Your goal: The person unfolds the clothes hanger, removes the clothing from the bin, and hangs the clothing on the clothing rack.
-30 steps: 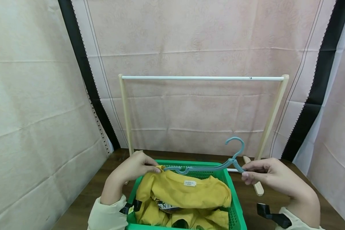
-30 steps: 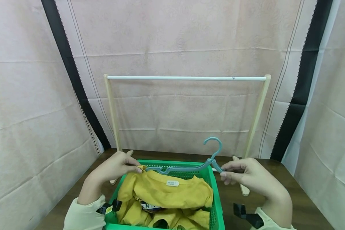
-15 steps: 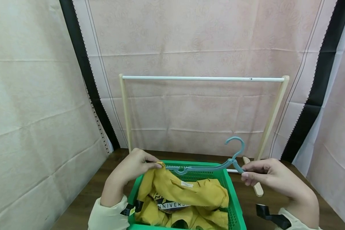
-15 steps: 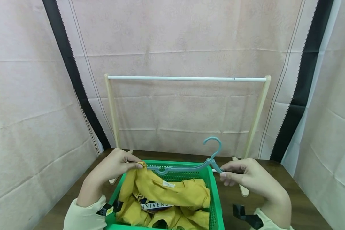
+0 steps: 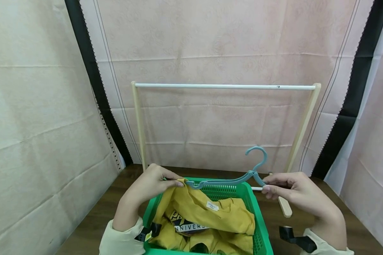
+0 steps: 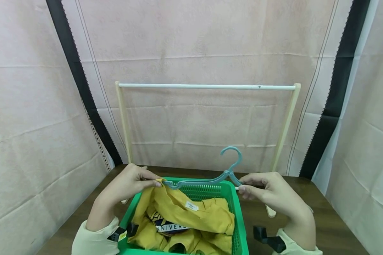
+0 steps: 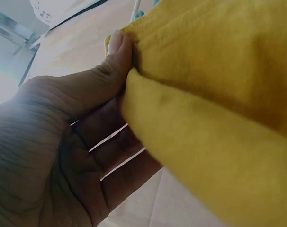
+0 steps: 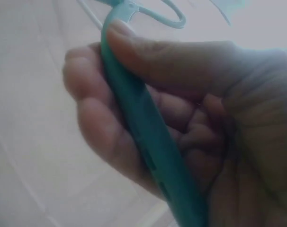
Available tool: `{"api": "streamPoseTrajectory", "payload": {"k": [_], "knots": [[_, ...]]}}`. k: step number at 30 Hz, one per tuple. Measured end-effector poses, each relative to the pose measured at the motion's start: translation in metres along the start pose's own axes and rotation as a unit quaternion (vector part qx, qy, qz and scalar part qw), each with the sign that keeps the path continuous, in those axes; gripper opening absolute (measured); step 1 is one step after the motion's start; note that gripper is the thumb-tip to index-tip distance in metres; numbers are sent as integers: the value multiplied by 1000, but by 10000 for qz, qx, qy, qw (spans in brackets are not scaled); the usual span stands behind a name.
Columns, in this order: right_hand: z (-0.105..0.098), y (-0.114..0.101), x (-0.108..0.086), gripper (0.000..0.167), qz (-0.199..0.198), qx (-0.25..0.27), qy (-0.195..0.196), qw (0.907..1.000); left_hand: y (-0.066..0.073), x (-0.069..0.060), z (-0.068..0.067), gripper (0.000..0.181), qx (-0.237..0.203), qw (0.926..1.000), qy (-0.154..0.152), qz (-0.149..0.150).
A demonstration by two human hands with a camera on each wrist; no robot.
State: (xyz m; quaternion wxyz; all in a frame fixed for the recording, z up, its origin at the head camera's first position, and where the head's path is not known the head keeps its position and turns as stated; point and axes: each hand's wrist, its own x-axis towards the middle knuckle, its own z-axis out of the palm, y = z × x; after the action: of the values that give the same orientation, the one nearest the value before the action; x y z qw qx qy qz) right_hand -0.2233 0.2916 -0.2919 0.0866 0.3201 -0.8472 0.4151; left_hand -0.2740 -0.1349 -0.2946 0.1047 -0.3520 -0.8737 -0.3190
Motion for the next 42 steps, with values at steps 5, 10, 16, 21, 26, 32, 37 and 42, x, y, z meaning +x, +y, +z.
{"api": "streamPoseTrajectory", "payload": {"k": [5, 10, 16, 21, 26, 32, 37, 42], "knots": [[6, -4, 4, 11, -78, -26, -84, 9999, 6, 2, 7, 9, -20, 9997, 50, 245], [15, -8, 10, 12, -230, 93, -105, 9996, 12, 2, 15, 8, 290, 9967, 482, 582], [27, -11, 17, 13, -440, -36, 70, 9990, 19, 0, 22, 8, 613, 9900, 999, 789], [33, -16, 24, 16, -728, -306, 165, 9967, 24, 1, 23, 8, 554, 9887, 1079, 883], [37, -18, 30, 17, -882, -381, 96, 9953, 29, 5, 24, 8, 145, 9904, 947, 1000], [34, -18, 32, 20, -1001, -488, 171, 9936, 30, 7, 24, 10, 56, 9941, 643, 869], [32, -18, 34, 21, -1017, -513, 156, 9934, 29, 8, 21, 11, 84, 9956, 477, 798], [37, -15, 35, 20, -963, -438, 61, 9944, 26, 5, 20, 12, 39, 9958, 314, 854]]}}
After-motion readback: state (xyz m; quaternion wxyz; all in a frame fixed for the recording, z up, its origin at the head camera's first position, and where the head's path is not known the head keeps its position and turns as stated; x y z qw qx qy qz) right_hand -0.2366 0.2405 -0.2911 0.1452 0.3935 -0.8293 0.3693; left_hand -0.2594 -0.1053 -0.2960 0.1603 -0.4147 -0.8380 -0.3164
